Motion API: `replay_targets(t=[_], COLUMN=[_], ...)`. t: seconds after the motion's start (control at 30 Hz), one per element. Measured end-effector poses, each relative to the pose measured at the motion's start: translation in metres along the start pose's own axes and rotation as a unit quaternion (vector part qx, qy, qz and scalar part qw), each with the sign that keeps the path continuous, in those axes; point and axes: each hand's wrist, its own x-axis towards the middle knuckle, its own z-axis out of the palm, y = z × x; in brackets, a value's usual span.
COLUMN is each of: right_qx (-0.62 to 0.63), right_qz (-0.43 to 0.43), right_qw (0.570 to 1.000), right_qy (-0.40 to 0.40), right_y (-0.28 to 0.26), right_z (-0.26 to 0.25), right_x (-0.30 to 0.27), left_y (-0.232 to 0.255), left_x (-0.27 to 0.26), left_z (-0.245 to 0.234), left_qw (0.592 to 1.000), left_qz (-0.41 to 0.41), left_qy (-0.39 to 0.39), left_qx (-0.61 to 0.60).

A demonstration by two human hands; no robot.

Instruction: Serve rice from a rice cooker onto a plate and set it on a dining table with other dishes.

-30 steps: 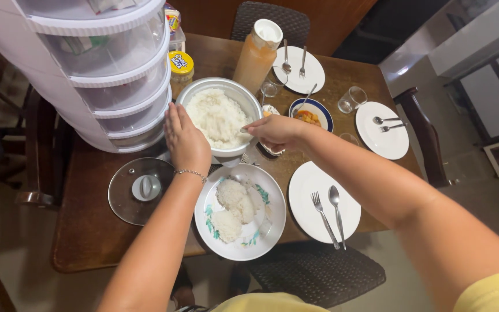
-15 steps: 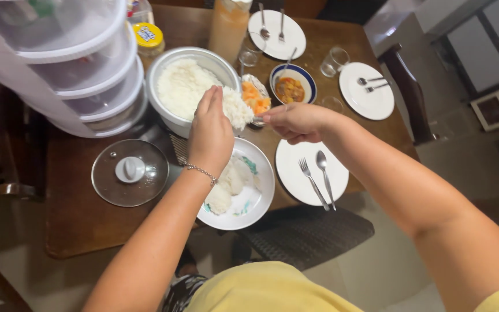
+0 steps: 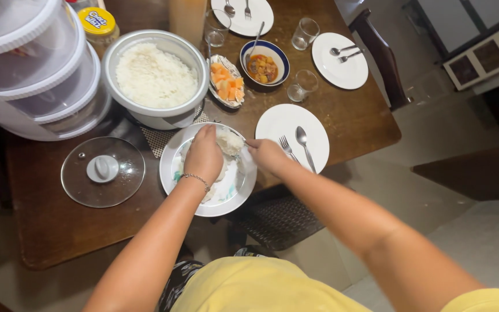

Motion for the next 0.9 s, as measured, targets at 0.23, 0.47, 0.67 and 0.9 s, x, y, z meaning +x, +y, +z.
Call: replay_targets(t=[0.23, 0.47, 0.67, 0.9], right_qx=[-0.088, -0.111, -0.078, 0.178], right_qz=[0.018, -0.037, 0.001, -0.13], right_qw=[0.994, 0.991, 0.996, 0.974], right_qy=[0.055, 0.068, 0.052, 0.057], right_y=[-0.058, -0.063, -0.075, -0.013], right_z=[0.017, 0.013, -0.02, -0.021], right_x=[-0.048, -0.061, -0.066, -0.032], left_y=[-0.025, -0.021, -0.017, 0.011], left_x=[-0.005, -0.008, -0.003, 0.008], left_z=[0.022, 0.012, 0.002, -0.023], left_qw=[0.997, 0.993, 0.998, 0.999], left_qz=[-0.047, -0.079, -0.026, 0.03], left_qy=[-0.05, -0.083, -0.041, 0.021], left_qx=[0.033, 0.036, 0.027, -0.003])
